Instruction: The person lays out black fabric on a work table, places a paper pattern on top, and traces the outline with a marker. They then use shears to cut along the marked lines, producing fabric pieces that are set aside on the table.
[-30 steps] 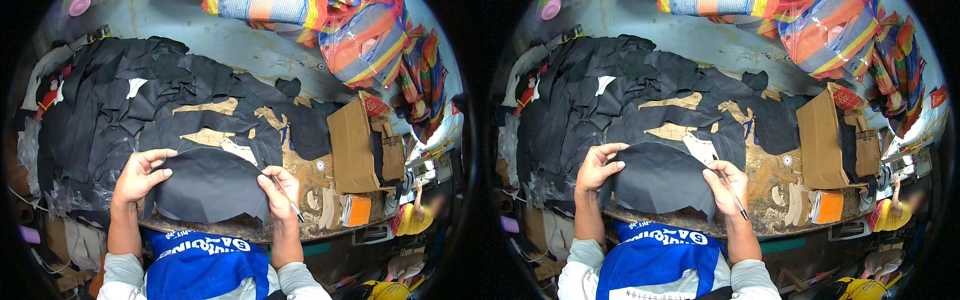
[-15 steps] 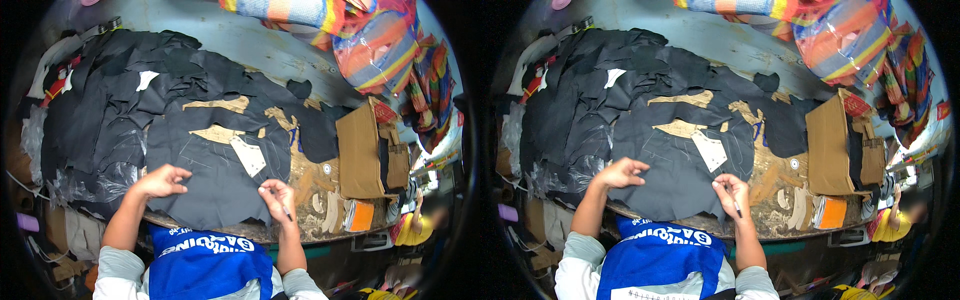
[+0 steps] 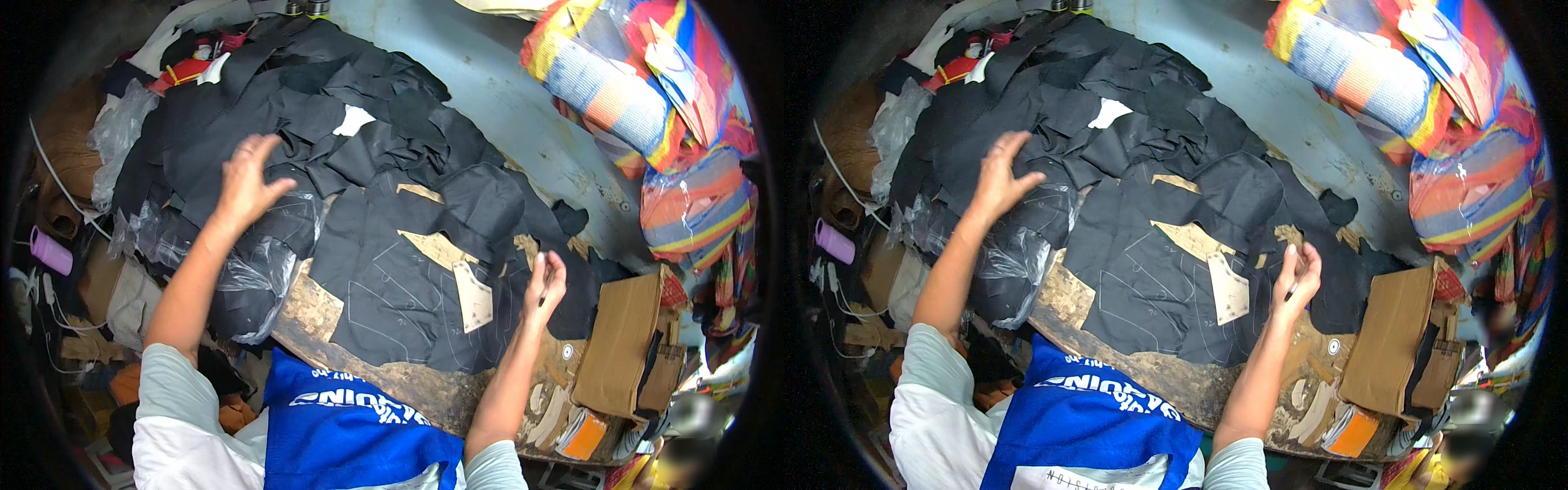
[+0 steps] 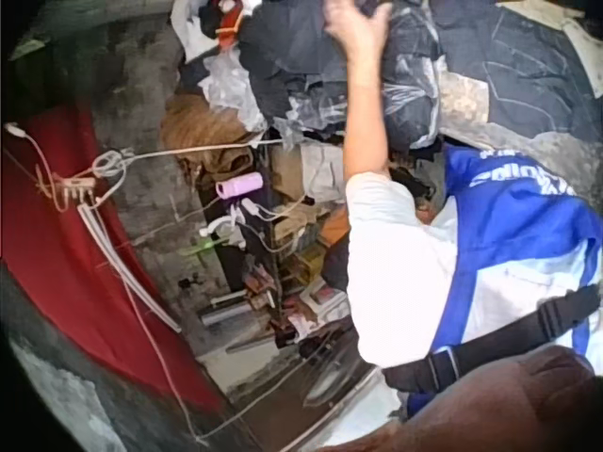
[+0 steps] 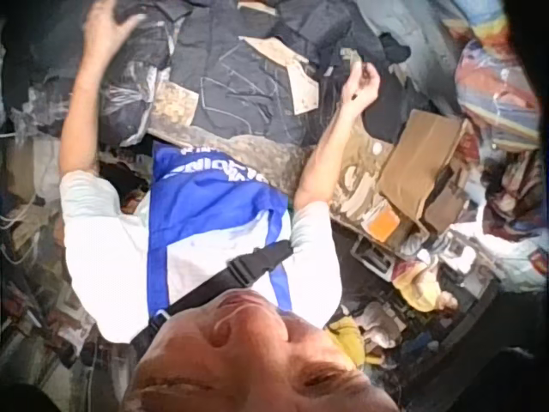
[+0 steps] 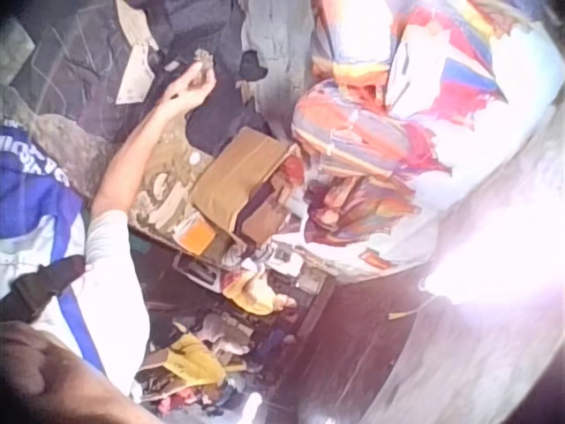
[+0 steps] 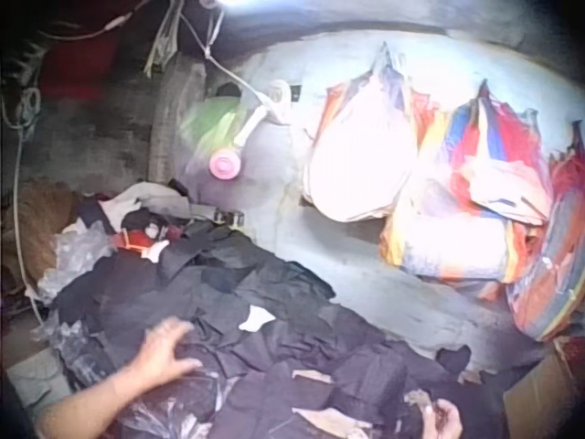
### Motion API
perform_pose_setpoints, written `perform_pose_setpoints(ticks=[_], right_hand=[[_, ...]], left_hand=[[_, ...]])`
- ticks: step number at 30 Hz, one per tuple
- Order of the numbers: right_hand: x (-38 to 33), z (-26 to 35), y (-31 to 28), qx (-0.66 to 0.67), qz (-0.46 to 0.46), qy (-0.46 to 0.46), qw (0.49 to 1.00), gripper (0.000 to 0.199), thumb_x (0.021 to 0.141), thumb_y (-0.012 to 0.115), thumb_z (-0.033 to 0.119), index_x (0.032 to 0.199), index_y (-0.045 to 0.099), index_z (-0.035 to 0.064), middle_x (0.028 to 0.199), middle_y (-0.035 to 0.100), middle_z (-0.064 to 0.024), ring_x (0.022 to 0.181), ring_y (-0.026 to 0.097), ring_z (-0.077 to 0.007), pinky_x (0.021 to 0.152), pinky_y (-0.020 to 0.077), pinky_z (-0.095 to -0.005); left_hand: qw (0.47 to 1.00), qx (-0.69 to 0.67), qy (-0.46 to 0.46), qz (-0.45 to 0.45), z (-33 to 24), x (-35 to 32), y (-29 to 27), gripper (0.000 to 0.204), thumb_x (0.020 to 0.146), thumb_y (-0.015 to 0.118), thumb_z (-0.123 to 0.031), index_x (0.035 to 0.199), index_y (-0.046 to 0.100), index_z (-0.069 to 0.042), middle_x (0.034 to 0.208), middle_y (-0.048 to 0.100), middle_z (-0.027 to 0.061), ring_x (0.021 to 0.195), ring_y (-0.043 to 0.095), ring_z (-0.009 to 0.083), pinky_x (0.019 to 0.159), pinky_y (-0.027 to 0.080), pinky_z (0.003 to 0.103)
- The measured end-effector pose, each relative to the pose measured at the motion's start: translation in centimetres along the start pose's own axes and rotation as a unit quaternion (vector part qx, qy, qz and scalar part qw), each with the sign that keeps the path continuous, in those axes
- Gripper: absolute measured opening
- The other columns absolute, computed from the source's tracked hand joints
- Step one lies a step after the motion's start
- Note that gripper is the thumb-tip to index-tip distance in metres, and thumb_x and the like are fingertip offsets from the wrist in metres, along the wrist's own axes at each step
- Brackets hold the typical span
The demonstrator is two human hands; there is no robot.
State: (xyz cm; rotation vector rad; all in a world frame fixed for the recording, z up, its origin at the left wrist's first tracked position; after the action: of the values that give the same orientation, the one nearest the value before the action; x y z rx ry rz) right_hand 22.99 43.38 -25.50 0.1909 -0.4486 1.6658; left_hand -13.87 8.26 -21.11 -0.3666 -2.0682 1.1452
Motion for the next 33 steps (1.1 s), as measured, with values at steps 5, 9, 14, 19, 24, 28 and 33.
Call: perform_pose_setpoints(ticks=[5, 9, 14, 19, 24, 28, 33], right_hand=[[-8.0, -3.3, 2.1, -0.030, 0.110, -0.011, 0.993, 0.025, 0.079, 0.067, 0.011, 0.097, 0.059, -0.0047, 0.086, 0.062, -0.0078, 0.080, 0.057, -0.0147, 0.077, 0.0459, -0.0280], [-13.1, -3.0, 3.1, -0.177, 0.127, -0.133, 0.967, 0.023, 0.073, 0.070, 0.009, 0.092, 0.060, -0.0008, 0.092, 0.063, -0.0170, 0.094, 0.059, -0.0308, 0.086, 0.0448, -0.0361], [-13.0, -2.7, 3.3, -0.159, 0.135, -0.131, 0.969, 0.021, 0.072, 0.071, 0.008, 0.088, 0.060, -0.0009, 0.090, 0.062, -0.0180, 0.092, 0.058, -0.0327, 0.082, 0.0452, -0.0385], [-12.8, -2.6, 3.0, -0.134, 0.100, -0.148, 0.975, 0.018, 0.076, 0.070, 0.009, 0.087, 0.061, -0.0017, 0.085, 0.063, -0.0162, 0.083, 0.060, -0.0303, 0.076, 0.0474, -0.0359], [-12.3, -3.3, 2.0, -0.076, 0.070, -0.084, 0.991, 0.015, 0.078, 0.068, 0.010, 0.087, 0.063, -0.0012, 0.080, 0.063, -0.0143, 0.074, 0.062, -0.0253, 0.070, 0.0488, -0.0319], [-12.9, -1.3, 4.2, -0.118, 0.152, -0.088, 0.977, 0.031, 0.068, 0.078, 0.025, 0.085, 0.065, 0.0022, 0.080, 0.064, -0.0141, 0.074, 0.062, -0.0263, 0.068, 0.0487, -0.0342], [-16.3, 1.2, 9.6, -0.238, 0.278, -0.159, 0.917, 0.060, 0.055, 0.082, 0.042, 0.093, 0.062, 0.0001, 0.077, 0.064, -0.0140, 0.077, 0.061, -0.0312, 0.072, 0.0485, -0.0389]], left_hand=[[0.967, 0.102, -0.191, 0.136, 10.3, -0.6, 0.8, 0.075, 0.072, 0.072, -0.029, 0.136, 0.038, -0.008, 0.144, 0.029, 0.0199, 0.134, 0.027, 0.0343, 0.102, 0.026, 0.058], [0.990, 0.092, -0.099, 0.047, 11.3, -0.8, 1.1, 0.037, 0.081, 0.060, -0.017, 0.116, 0.057, -0.004, 0.118, 0.054, 0.0232, 0.113, 0.049, 0.0382, 0.094, 0.040, 0.046], [0.993, 0.003, -0.062, -0.097, 7.9, 0.5, -3.8, 0.021, 0.084, 0.055, -0.010, 0.100, 0.063, -0.002, 0.084, 0.063, 0.0234, 0.081, 0.062, 0.0384, 0.073, 0.048, 0.042], [0.967, -0.216, 0.132, 0.002, -5.3, -7.2, -2.9, 0.020, 0.083, 0.057, -0.010, 0.101, 0.065, -0.005, 0.098, 0.066, 0.0126, 0.091, 0.063, 0.0285, 0.081, 0.048, 0.040], [0.887, -0.155, 0.203, 0.384, -11.7, -18.6, 6.6, 0.050, 0.065, 0.074, -0.043, 0.099, 0.067, -0.007, 0.126, 0.052, 0.0128, 0.123, 0.043, 0.0295, 0.103, 0.023, 0.056], [0.975, -0.130, -0.012, 0.182, -7.9, -18.7, 5.2, 0.066, 0.052, 0.084, -0.035, 0.105, 0.064, -0.001, 0.124, 0.046, 0.0255, 0.118, 0.042, 0.0364, 0.099, 0.036, 0.043], [0.967, -0.077, -0.135, 0.202, -5.8, -19.7, 6.4, 0.059, 0.052, 0.085, -0.024, 0.098, 0.058, 0.002, 0.110, 0.052, 0.0206, 0.105, 0.048, 0.0339, 0.088, 0.043, 0.041]])
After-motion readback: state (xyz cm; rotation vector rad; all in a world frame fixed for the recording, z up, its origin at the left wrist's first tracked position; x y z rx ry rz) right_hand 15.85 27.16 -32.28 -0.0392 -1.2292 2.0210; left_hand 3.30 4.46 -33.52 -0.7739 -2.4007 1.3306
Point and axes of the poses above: each hand's wrist, its own x-axis towards the middle knuckle, its own y-axis out of the palm, z = x × y, the point moved 8 cm from there along x, towards the middle knuckle
